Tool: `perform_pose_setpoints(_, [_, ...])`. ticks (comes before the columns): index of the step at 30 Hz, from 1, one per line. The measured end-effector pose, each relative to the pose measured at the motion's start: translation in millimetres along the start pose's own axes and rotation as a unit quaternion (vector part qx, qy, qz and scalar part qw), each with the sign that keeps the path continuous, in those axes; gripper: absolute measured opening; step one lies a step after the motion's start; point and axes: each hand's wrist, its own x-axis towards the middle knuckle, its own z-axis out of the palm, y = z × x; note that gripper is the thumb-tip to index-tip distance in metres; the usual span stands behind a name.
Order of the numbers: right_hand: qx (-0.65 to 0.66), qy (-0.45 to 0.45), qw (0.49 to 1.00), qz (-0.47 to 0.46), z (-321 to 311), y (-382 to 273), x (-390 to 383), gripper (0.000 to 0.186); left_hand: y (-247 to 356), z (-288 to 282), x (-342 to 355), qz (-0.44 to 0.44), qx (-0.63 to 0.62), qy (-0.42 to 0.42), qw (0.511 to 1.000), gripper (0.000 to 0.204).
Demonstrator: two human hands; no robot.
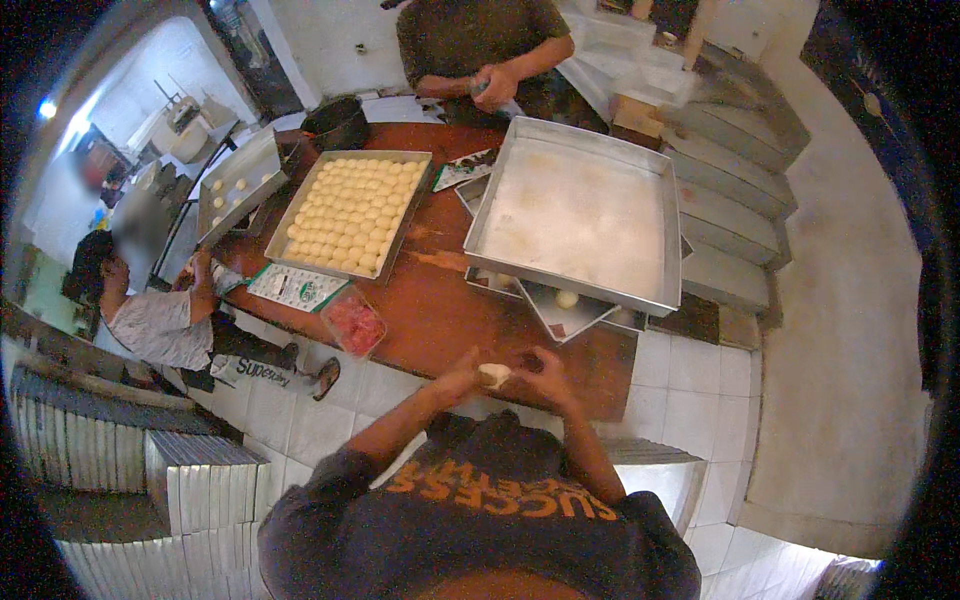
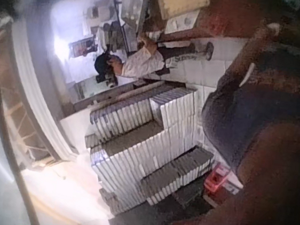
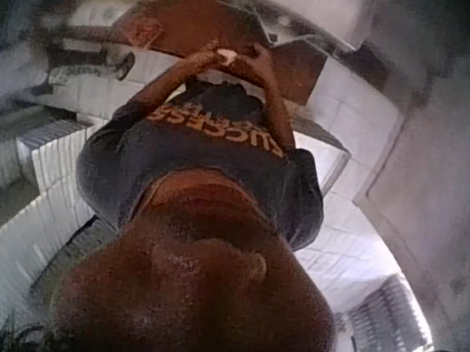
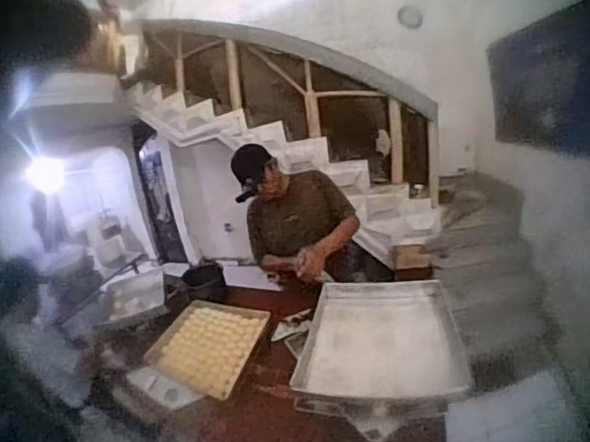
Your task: The person picks up dough pieces, adds filling from a plastic bag by hand, rolls them into balls, and places them onto metal trays on a table.
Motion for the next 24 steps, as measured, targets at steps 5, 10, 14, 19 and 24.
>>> perform_pose_setpoints(5, [0.068,0.054,0.994,0.067,-32,-4,-32,0.035,-28,-84,45,0.091,0.515,0.122,0.843,0.033])
perform_pose_setpoints(10, [0.120,0.101,0.979,0.132,-41,32,-61,0.036,-65,-104,70,0.230,0.590,0.240,0.736,0.023])
perform_pose_setpoints(14, [0.063,0.031,0.993,0.099,-35,-4,-45,0.035,-53,-80,51,0.179,0.597,0.243,0.743,0.021])
perform_pose_setpoints(19, [0.025,-0.082,0.996,-0.038,7,-36,17,0.052,-2,-73,29,0.042,0.452,0.288,0.843,0.029])
perform_pose_setpoints(24, [-0.102,-0.068,0.991,-0.060,92,-55,84,0.102,-55,-96,-11,0.183,0.286,0.334,0.879,0.029])
